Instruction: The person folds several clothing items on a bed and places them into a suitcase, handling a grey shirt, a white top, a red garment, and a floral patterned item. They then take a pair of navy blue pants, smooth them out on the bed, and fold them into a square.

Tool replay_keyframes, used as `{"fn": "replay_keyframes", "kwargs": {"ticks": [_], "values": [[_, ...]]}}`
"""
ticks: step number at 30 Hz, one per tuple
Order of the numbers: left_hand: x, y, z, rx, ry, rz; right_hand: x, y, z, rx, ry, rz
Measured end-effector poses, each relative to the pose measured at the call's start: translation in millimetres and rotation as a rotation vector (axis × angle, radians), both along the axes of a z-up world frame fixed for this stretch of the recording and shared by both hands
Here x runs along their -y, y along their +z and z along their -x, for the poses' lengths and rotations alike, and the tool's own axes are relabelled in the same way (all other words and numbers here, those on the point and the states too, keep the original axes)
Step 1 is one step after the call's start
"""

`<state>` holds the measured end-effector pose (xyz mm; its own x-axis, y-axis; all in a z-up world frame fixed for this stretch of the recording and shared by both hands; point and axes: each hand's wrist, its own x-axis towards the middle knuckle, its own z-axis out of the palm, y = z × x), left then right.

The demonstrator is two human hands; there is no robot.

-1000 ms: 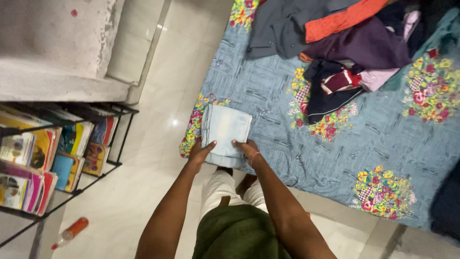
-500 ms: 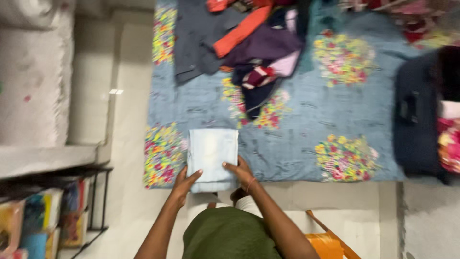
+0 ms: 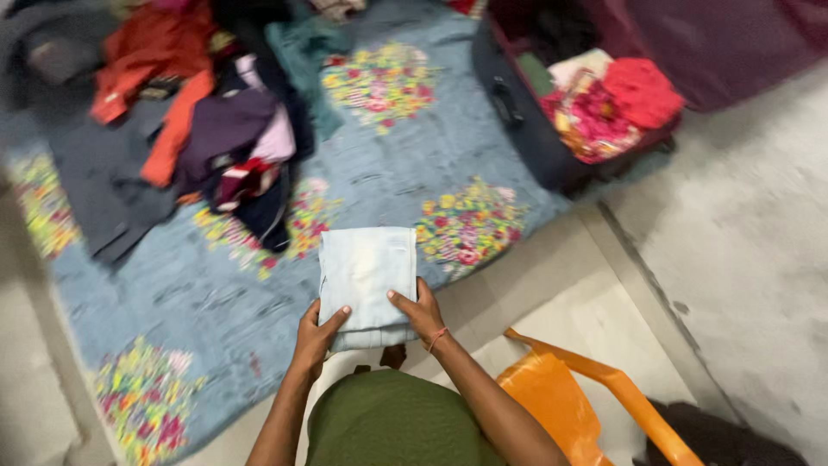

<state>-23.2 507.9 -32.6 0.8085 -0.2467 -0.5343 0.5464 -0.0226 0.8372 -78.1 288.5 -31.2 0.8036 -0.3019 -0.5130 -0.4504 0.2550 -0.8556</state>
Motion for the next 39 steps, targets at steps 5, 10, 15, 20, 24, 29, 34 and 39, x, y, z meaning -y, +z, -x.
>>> {"fn": "replay_keyframes", "kwargs": {"ticks": [5,10,15,20,24,29,34,39], "values": [[86.3,13.1,-25.4,0.002,-0.252,-0.052,63.3,2.7,24.0,0.088,-0.232,0.02],[172.3,8.6,-51.2,0.046,-0.398,-0.043,134.2,-5.0,23.8,0.1,-0.352,0.035],[261.6,-5.8,-82.0,0.075,-0.434,-0.017,218.3,-7.8,1.6,0.134,-0.375,0.065],[353.6,-2.4,-115.3,0.051,-0.432,-0.02,308.0,2.3,-32.8,0.075,-0.38,0.152],[423.1,-0.8,-143.2,0.157,-0.443,0.046,378.1,-1.7,-59.4,0.098,-0.372,0.294],[488.2,12.9,-172.2,0.221,-0.396,0.0,438.3,3.0,-95.5,0.124,-0.42,0.254],[535.6,24.9,-193.1,0.219,-0.283,-0.073,500.4,-0.4,-137.3,0.209,-0.28,0.273],[595.8,29.0,-222.9,0.33,-0.163,-0.112,570.4,3.5,-187.2,0.384,-0.182,0.386]]}}
